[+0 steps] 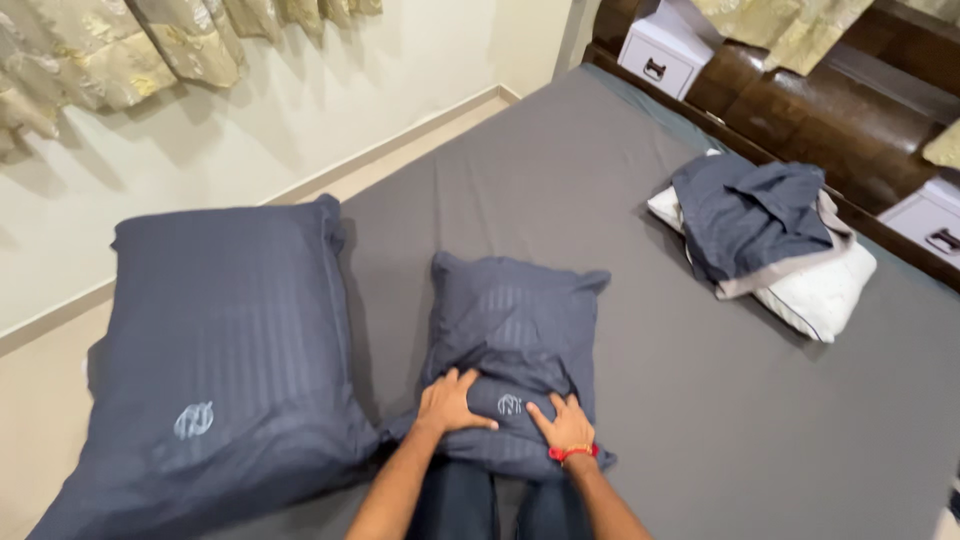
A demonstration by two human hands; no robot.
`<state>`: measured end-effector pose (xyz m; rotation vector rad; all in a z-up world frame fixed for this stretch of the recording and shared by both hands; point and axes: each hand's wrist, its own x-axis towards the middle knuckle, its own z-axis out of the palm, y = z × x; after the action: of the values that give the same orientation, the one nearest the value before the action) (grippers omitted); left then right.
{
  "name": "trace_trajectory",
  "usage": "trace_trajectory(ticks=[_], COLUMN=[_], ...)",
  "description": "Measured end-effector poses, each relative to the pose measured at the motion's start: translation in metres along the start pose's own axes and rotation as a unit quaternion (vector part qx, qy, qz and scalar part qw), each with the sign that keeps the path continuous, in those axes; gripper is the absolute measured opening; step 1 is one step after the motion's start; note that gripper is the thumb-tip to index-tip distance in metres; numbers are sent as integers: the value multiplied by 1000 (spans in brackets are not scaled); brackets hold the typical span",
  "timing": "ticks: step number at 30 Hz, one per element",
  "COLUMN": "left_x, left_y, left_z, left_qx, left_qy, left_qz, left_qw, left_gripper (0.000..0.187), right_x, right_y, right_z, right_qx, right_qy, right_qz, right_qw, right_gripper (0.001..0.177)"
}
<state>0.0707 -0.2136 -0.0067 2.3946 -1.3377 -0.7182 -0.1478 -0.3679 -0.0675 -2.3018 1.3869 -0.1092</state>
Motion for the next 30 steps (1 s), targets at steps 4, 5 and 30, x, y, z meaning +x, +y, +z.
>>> trace_trajectory(ticks=[4, 5, 30], left_x=[-59, -77, -209], left_y=[-9, -18, 7], left_z=[-10, -9, -44], left_qx=[-57, -68, -101], left_qy=[75, 107, 33], left_qz=[97, 143, 139], left_qw=[991, 982, 985], left_gripper=[124, 125, 28], right_x=[-55, -75, -218], right_y=[5, 17, 26], right_z=[-14, -14, -144], right_qx=[43, 53, 206], right_qy=[95, 169, -80], right_qz=[-87, -143, 17], right_qw=[991, 974, 975], right_gripper=[78, 80, 24])
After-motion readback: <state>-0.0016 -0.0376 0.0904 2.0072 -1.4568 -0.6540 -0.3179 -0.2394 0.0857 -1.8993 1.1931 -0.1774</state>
